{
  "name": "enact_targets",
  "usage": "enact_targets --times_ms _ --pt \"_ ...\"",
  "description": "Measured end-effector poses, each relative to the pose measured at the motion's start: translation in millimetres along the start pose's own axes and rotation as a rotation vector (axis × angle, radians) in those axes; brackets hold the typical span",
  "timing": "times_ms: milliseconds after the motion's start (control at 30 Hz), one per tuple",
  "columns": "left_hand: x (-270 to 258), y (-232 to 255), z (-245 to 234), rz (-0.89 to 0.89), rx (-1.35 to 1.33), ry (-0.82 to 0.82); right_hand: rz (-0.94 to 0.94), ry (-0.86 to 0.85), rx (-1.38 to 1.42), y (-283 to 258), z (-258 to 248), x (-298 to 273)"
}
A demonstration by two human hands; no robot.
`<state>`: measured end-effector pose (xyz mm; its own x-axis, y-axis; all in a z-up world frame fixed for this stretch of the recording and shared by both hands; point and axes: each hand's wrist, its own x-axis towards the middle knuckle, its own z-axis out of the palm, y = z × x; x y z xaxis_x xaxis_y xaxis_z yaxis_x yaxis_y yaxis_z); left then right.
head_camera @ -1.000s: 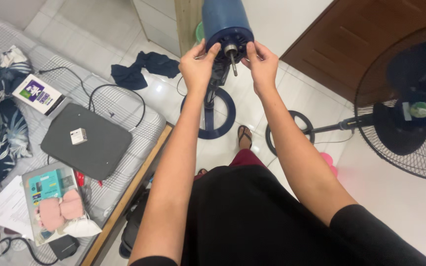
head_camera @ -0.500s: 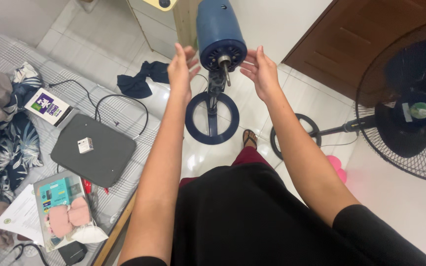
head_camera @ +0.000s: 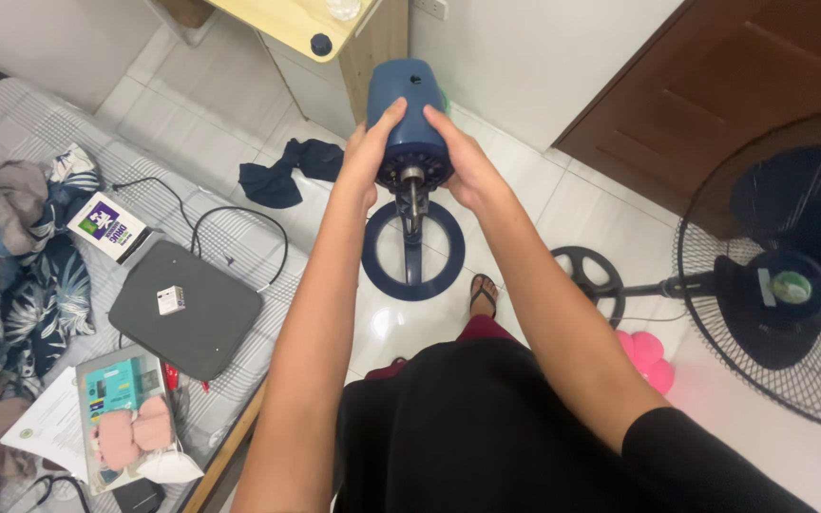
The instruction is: The person uses a screwdriver to remove screws from the motor housing of a standing electric fan. They detach the blue plastic cover, exposing the internal motor and wiring, then hold the removed cover while the fan remains partially disassembled.
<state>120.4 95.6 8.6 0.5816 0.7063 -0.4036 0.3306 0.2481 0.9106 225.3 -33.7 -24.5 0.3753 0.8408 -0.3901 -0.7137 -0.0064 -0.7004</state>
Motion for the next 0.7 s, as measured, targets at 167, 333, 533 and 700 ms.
enact_targets --times_ms 167,333,533,700 --pt "-2.8 -1.2 -3.5 -0.032 -0.019 -0.020 -0.030 -0.009 -0.004 8.1 -2.5 3.6" --pt "3.6 -9.1 -12.2 -0.057 0.066 -0.072 -0.032 -0.121 -0.120 16.6 -18.7 13.4" --pt "21.7 1.9 -28.1 -0.155 0.031 -0.122 0.042 -0.071 -0.162 3.8 -42.5 35.6" --pt "15.8 8.1 -3.9 -0.052 0.193 -0.103 -0.016 -0.049 0.024 9.5 -23.9 35.8"
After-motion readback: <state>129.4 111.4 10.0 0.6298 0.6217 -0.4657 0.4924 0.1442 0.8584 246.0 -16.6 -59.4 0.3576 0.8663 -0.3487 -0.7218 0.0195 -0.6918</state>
